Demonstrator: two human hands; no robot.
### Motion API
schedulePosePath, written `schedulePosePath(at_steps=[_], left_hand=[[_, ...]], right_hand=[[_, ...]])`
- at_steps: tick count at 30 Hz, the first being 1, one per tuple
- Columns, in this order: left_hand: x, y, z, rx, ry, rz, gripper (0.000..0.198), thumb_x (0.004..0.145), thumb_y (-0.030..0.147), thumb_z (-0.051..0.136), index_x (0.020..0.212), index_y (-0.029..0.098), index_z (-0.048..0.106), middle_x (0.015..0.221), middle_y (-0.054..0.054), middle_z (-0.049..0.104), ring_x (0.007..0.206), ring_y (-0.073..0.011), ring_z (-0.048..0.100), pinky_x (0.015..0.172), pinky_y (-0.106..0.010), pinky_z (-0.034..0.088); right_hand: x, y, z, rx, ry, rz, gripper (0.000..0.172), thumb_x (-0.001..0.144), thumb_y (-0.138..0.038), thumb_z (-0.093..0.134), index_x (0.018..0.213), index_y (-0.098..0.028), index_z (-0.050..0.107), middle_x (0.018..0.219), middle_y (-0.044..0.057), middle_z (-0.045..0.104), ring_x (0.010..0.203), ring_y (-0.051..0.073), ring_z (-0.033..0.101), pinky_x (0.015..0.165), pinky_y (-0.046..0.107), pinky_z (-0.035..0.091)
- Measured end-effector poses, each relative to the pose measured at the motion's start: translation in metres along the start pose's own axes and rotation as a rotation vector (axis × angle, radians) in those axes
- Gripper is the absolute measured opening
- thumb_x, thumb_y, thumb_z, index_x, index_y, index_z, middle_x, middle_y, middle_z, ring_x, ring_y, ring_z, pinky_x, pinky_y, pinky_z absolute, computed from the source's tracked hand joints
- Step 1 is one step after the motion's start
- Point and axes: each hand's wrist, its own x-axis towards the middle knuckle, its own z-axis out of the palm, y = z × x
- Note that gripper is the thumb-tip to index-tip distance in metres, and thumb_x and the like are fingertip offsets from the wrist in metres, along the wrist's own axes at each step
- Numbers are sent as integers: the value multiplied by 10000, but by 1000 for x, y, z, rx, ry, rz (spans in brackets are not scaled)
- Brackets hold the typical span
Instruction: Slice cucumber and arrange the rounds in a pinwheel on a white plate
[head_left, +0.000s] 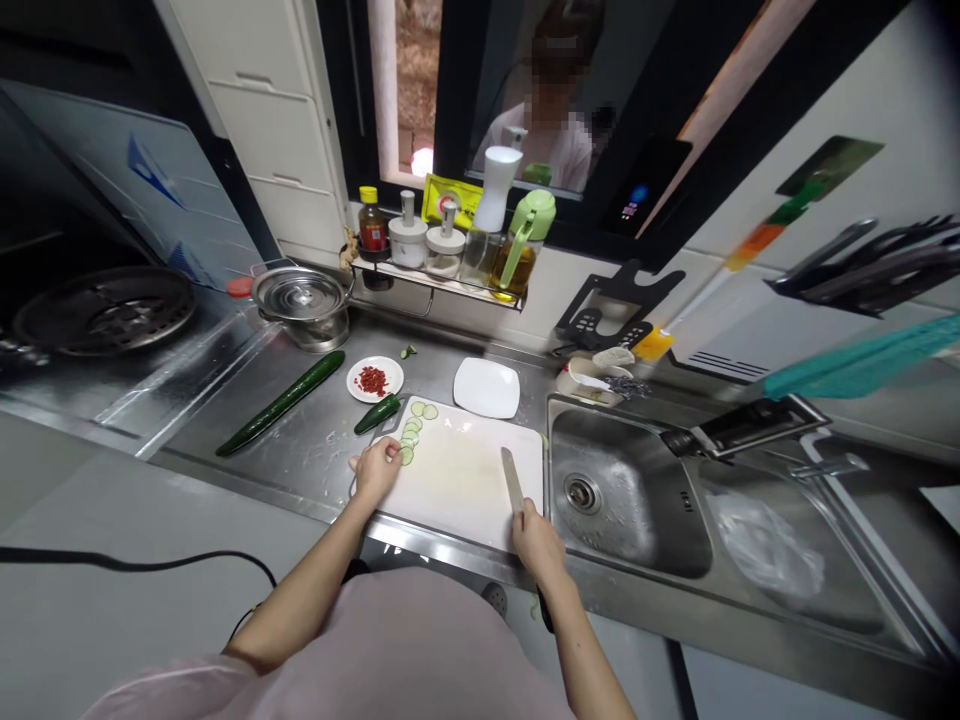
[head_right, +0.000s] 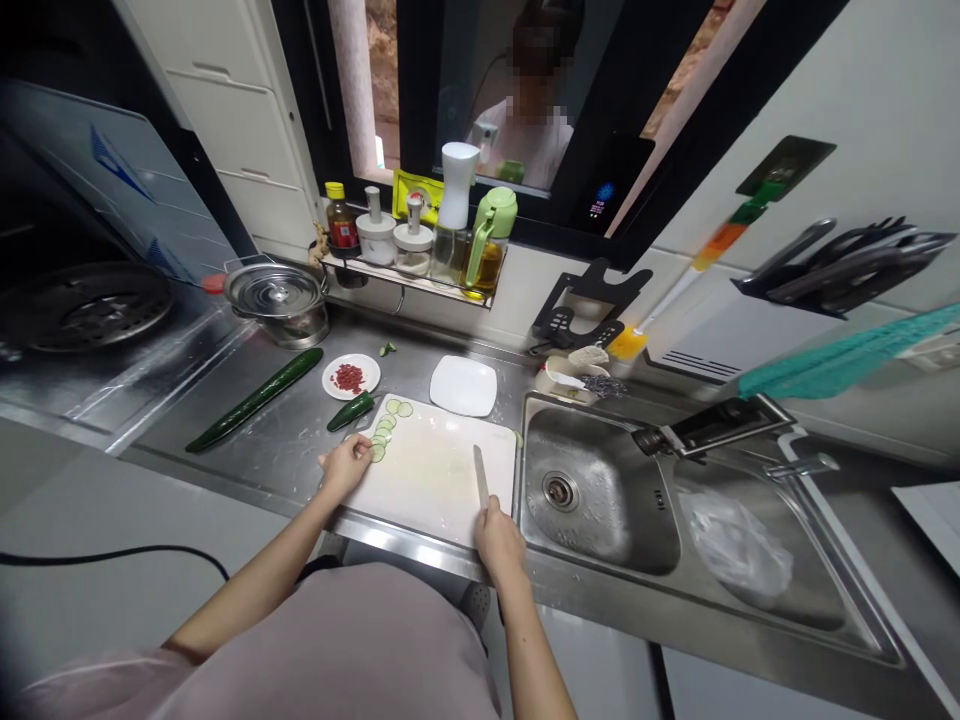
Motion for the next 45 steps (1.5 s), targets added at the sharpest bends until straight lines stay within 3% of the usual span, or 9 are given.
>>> schedulePosePath(at_steps=[11, 19, 27, 36, 45], left_hand=[[-3, -5, 2, 157, 43, 10, 161, 824, 278, 535, 885, 248, 681, 1057, -63, 641, 1002, -253, 563, 867, -395, 318], [-5, -1, 1, 189, 55, -15, 186, 817, 306, 544, 913, 275, 700, 1090, -70, 607, 1045, -274, 536, 906, -436, 331], [18, 34, 15, 145, 41, 77, 231, 825, 304, 536, 1011, 293, 672, 1128, -68, 593, 1089, -268, 515, 912, -424, 333], [57, 71, 25, 335, -47, 214, 424, 842, 292, 494, 1260, 279, 563, 1228, -122, 534, 1149, -311, 448, 925, -448, 287], [75, 81, 29, 496, -56, 305, 341, 878, 216, 407, 1124, 182, 640, 1194, -187, 562, 1115, -327, 444, 911, -467, 236]], right_hand=[[1, 0, 1, 0, 12, -14, 290, 959, -269, 283, 1158, -183, 476, 1059, 131, 685, 976, 241, 642, 710, 305, 397], [2, 0, 1, 5, 5, -13, 301, 952, -260, 283, 1161, -182, 485, 1043, 130, 685, 963, 234, 645, 713, 300, 399], [2, 1, 3, 10, 11, -18, 304, 950, -258, 283, 1158, -172, 488, 1039, 135, 687, 966, 252, 647, 726, 312, 412], [4, 2, 7, 21, 25, -11, 301, 957, -260, 291, 1173, -173, 482, 1068, 160, 679, 997, 235, 645, 770, 320, 420], [3, 2, 7, 32, 24, -6, 324, 951, -240, 280, 1194, -166, 480, 1033, 154, 689, 983, 236, 652, 761, 316, 421]])
